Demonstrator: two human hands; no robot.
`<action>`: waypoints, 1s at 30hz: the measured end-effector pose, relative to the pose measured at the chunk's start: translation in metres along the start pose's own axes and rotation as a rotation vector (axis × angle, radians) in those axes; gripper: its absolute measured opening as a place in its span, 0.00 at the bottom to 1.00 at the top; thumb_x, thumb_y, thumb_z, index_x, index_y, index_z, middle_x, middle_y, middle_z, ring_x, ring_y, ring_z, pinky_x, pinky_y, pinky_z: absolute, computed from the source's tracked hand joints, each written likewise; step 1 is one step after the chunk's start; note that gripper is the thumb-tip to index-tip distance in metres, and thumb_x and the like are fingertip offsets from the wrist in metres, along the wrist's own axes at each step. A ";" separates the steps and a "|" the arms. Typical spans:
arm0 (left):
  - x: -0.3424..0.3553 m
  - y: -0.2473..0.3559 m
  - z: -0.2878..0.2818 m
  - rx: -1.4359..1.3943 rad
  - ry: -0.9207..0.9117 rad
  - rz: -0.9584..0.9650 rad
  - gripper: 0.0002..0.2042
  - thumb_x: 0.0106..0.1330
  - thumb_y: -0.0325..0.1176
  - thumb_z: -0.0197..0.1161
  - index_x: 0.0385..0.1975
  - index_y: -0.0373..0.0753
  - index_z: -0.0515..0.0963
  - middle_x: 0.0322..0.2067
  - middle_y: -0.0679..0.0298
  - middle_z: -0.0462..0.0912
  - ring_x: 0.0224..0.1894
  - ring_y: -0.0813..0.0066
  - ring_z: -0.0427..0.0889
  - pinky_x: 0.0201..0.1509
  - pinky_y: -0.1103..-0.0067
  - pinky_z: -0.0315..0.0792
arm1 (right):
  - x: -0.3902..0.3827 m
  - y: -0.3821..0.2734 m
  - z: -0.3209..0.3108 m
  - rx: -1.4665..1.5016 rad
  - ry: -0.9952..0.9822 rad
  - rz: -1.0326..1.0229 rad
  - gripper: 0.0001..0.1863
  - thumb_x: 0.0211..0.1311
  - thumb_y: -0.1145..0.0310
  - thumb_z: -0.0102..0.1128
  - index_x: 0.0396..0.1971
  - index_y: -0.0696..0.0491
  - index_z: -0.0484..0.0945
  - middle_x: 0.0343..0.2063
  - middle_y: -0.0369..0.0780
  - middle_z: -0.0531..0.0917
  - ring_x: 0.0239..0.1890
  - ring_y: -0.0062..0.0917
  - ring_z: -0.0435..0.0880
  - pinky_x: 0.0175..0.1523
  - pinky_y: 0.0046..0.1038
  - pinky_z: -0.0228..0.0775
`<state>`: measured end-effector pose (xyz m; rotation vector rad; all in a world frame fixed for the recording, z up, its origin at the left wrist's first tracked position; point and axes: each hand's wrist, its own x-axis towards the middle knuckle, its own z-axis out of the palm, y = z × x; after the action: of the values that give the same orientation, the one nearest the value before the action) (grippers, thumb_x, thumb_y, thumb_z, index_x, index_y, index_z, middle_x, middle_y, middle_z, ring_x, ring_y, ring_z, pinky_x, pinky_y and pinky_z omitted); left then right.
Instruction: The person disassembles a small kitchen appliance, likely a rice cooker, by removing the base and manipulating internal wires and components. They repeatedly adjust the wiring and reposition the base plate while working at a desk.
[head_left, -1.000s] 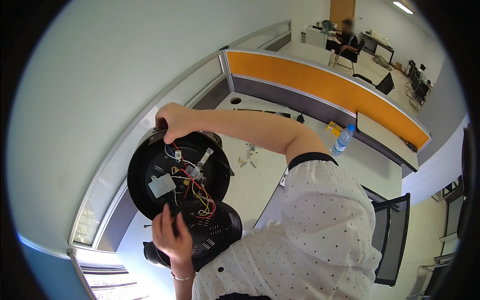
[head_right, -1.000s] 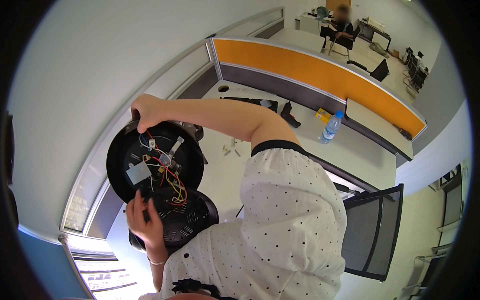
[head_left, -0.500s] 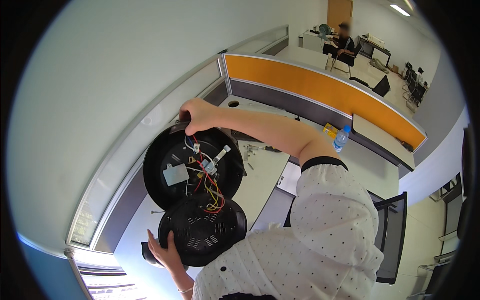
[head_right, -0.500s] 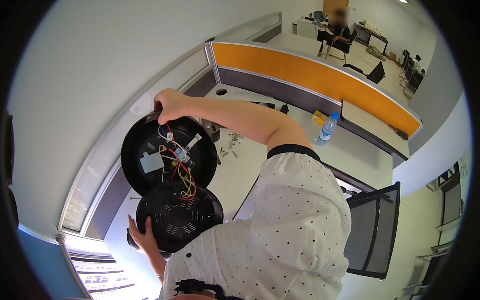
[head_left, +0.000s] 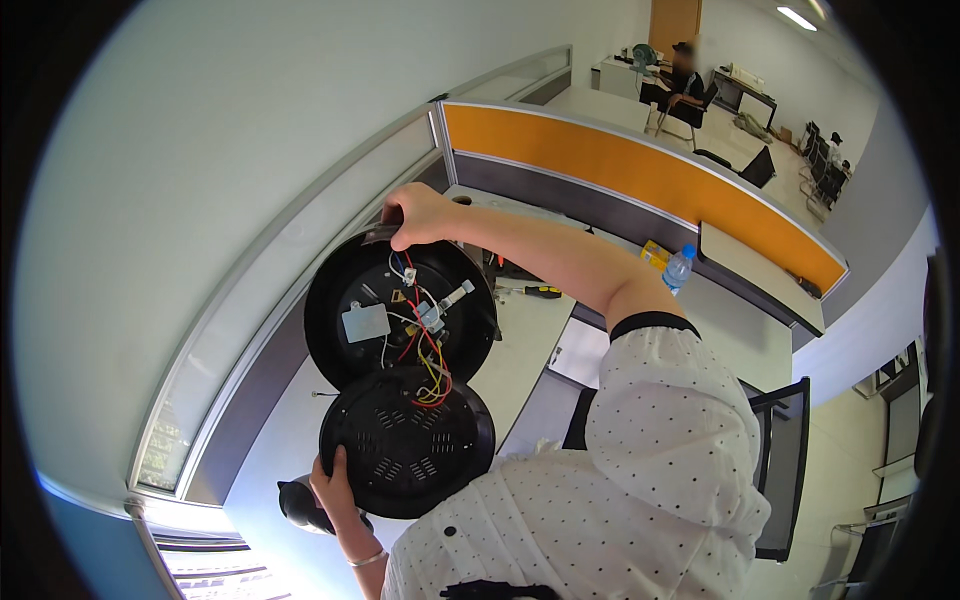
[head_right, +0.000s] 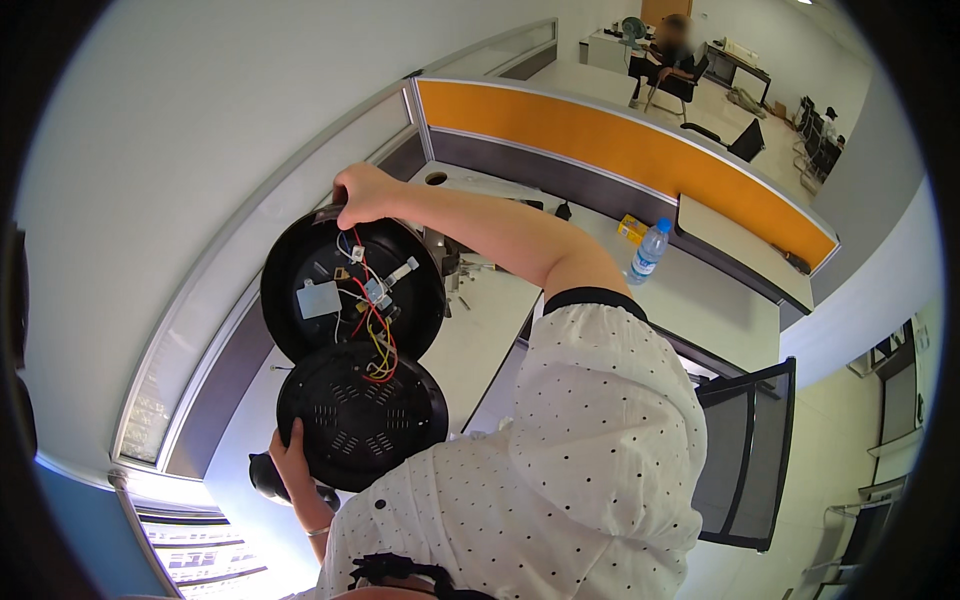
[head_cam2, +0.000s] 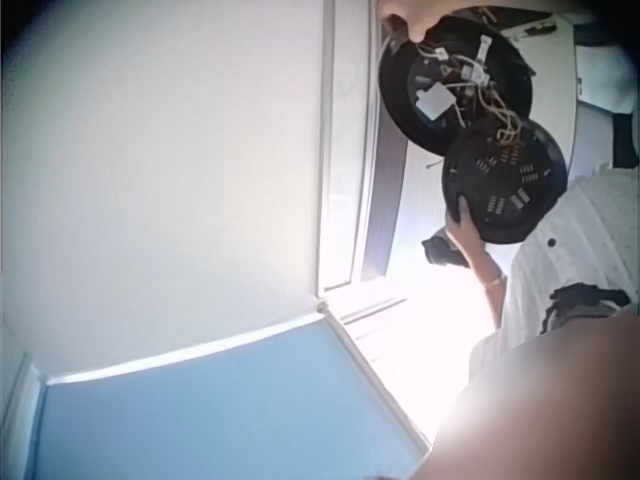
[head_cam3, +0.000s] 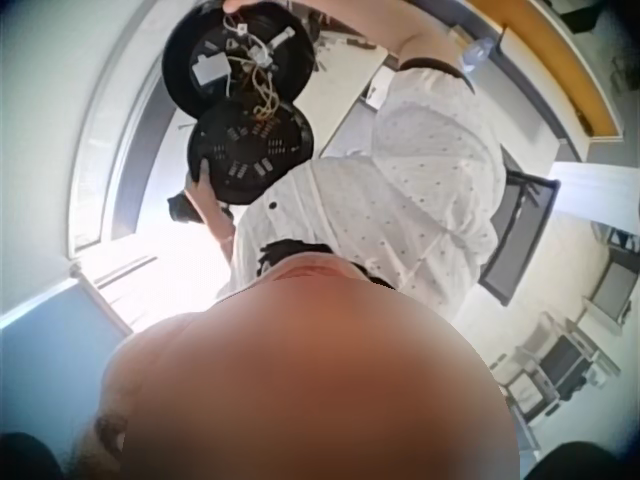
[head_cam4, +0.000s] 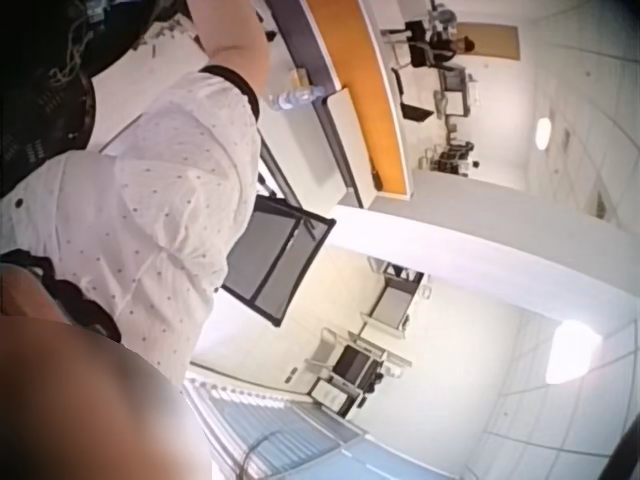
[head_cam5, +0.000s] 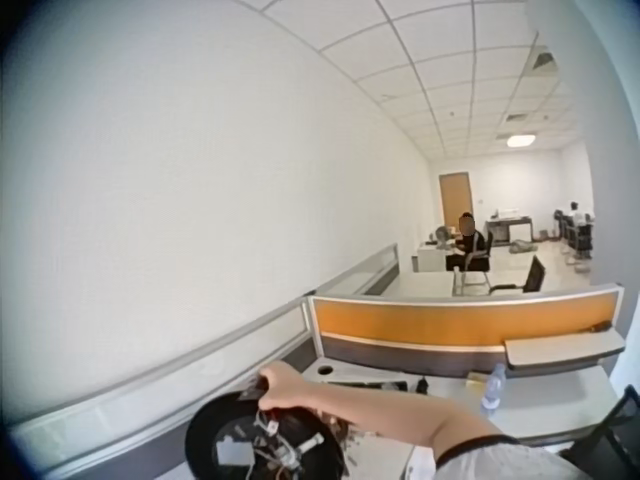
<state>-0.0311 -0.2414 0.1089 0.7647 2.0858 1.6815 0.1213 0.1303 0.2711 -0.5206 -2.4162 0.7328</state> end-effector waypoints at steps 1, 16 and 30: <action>0.002 -0.002 0.000 -0.012 0.015 0.001 0.15 0.61 0.37 0.61 0.35 0.26 0.77 0.26 0.63 0.79 0.29 0.77 0.72 0.36 0.80 0.68 | 0.000 0.001 0.001 -0.003 0.006 0.000 0.19 0.29 0.68 0.65 0.28 0.60 0.80 0.27 0.45 0.81 0.32 0.33 0.80 0.38 0.29 0.71; 0.031 -0.007 0.014 0.078 0.029 -0.062 0.16 0.66 0.37 0.56 0.28 0.26 0.76 0.19 0.70 0.70 0.25 0.82 0.63 0.29 0.82 0.61 | 0.010 0.018 0.011 -0.086 -0.012 0.006 0.21 0.28 0.66 0.66 0.29 0.60 0.79 0.28 0.48 0.80 0.33 0.37 0.80 0.39 0.31 0.71; 0.037 -0.019 0.019 0.228 0.040 0.005 0.17 0.64 0.38 0.57 0.35 0.25 0.76 0.24 0.56 0.79 0.28 0.77 0.71 0.37 0.79 0.67 | 0.011 0.015 0.026 -0.214 -0.013 -0.087 0.20 0.28 0.64 0.65 0.27 0.59 0.78 0.29 0.47 0.79 0.35 0.39 0.78 0.40 0.34 0.70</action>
<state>-0.0532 -0.2073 0.0881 0.8096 2.3332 1.4887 0.1003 0.1377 0.2480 -0.4909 -2.5274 0.4443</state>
